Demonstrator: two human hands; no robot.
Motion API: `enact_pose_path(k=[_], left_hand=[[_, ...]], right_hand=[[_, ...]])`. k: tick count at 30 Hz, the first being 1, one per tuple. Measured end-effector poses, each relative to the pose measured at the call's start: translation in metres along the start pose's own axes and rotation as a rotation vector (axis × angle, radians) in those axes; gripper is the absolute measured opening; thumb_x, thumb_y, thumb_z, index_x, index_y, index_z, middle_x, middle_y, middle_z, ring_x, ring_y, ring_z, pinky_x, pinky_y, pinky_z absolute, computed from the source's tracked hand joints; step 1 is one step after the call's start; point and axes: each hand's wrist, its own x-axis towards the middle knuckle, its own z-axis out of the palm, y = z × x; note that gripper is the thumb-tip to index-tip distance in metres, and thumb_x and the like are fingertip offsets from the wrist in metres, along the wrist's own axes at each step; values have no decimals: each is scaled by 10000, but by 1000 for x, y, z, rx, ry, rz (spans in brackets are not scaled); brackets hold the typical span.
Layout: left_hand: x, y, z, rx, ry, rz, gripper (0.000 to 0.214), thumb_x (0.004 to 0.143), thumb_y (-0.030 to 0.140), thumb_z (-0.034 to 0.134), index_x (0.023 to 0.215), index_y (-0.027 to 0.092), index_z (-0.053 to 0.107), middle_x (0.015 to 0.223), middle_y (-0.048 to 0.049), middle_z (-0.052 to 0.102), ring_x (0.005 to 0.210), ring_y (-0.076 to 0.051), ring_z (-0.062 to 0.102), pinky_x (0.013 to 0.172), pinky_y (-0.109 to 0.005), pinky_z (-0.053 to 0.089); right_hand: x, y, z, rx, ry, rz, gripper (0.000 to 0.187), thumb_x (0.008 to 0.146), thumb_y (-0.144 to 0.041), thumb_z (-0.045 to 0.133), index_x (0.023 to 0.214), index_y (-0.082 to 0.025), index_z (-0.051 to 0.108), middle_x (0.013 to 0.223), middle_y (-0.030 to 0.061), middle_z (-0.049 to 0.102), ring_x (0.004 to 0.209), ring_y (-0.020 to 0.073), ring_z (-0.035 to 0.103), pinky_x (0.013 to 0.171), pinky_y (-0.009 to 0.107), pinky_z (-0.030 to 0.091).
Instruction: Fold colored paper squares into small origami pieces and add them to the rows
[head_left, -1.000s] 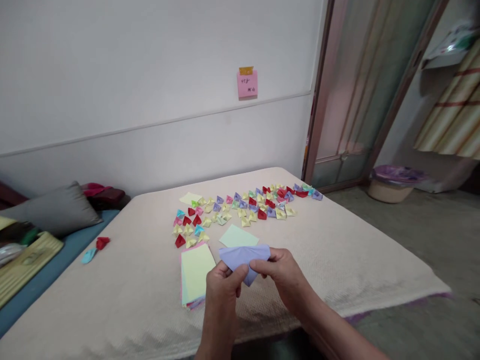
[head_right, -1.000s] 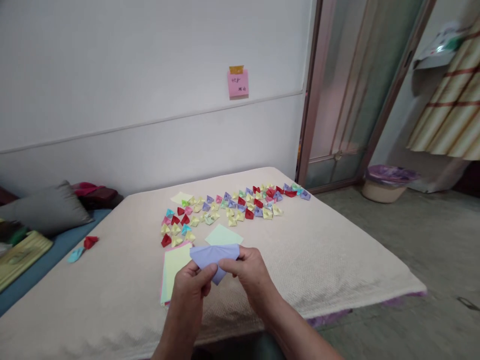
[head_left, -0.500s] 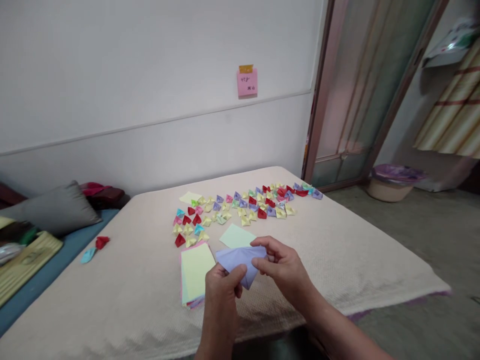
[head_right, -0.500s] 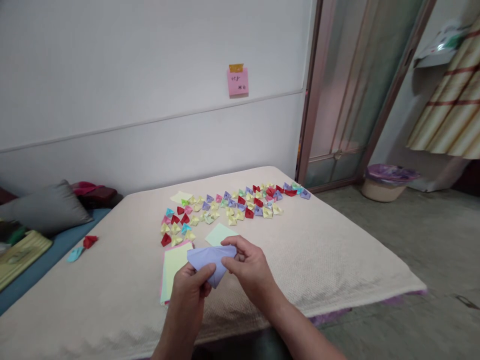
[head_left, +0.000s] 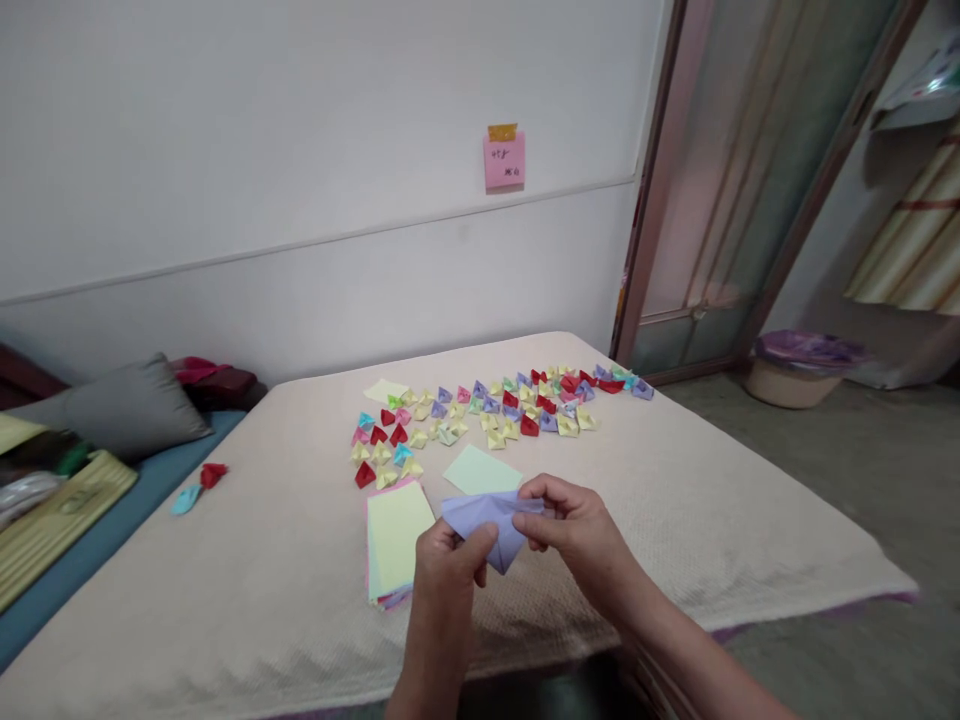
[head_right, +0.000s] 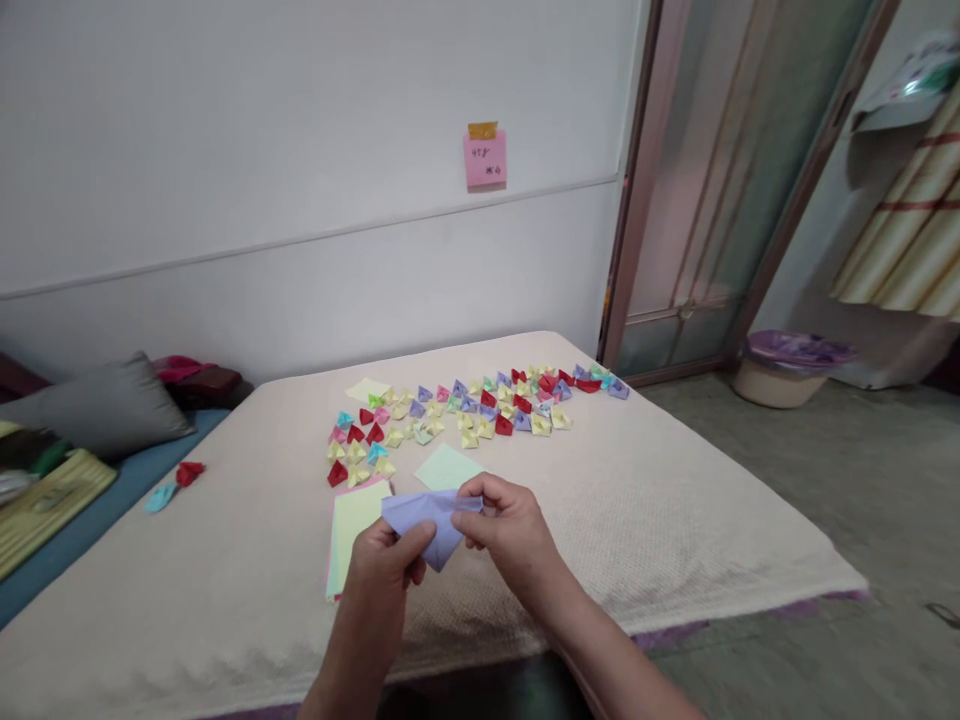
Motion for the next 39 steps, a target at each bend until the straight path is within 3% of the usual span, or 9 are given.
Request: enact_pose_path(k=[4, 8, 10, 19, 23, 29, 35, 39], left_hand=[[0, 5, -2, -46, 35, 45, 245, 587, 275, 736, 749, 125, 629, 445, 57, 505, 390, -58, 351, 379, -175, 269], [-5, 14, -4, -29, 44, 84, 542, 656, 265, 701, 1161, 167, 530, 508, 61, 573, 425, -89, 452, 421, -184, 359], [-7, 18, -6, -3, 29, 104, 634, 674, 265, 694, 1262, 177, 472, 491, 77, 548, 429, -91, 468, 443, -187, 377], [-9, 17, -12, 64, -19, 134, 294, 661, 262, 702, 903, 180, 557, 462, 70, 551, 430, -102, 523, 459, -191, 402], [-10, 17, -12, 90, -51, 135, 274, 687, 266, 683, 891, 200, 511, 477, 64, 586, 443, -115, 554, 460, -194, 413], [-10, 17, -12, 110, -88, 175, 258, 752, 287, 631, 946, 194, 488, 486, 48, 605, 460, -133, 583, 463, -207, 419], [-6, 13, -16, 16, -129, 94, 176, 738, 233, 631, 742, 194, 459, 455, 27, 615, 428, -118, 567, 450, -193, 392], [-2, 8, -17, 3, -127, 58, 172, 719, 223, 660, 830, 179, 535, 452, 37, 607, 417, -113, 555, 449, -195, 393]], right_hand=[[0, -2, -2, 6, -24, -10, 65, 617, -189, 694, 679, -172, 687, 451, -53, 517, 463, 103, 438, 499, 240, 314], [2, -2, -6, 25, -60, -2, 77, 628, -178, 687, 698, -171, 718, 509, -35, 551, 489, 104, 442, 509, 247, 314], [2, -1, -6, 45, -64, 9, 101, 626, -176, 690, 721, -175, 726, 508, -37, 549, 483, 101, 433, 503, 248, 308], [3, 3, -9, 69, -115, -10, 102, 636, -115, 655, 686, -167, 726, 588, -16, 569, 518, 98, 416, 502, 247, 293], [5, 1, -12, 81, -161, -35, 117, 637, -92, 647, 676, -167, 727, 618, -18, 564, 524, 89, 418, 500, 243, 285], [6, 2, -14, 92, -134, -11, 122, 637, -77, 641, 665, -167, 719, 580, -31, 548, 491, 74, 397, 491, 242, 261], [6, 2, -13, 122, -131, 25, 105, 618, -87, 655, 675, -152, 714, 517, -43, 510, 472, 71, 395, 474, 234, 249], [6, 0, -10, 119, -103, 71, 126, 590, -105, 680, 707, -143, 701, 471, -56, 496, 451, 69, 377, 460, 229, 245]])
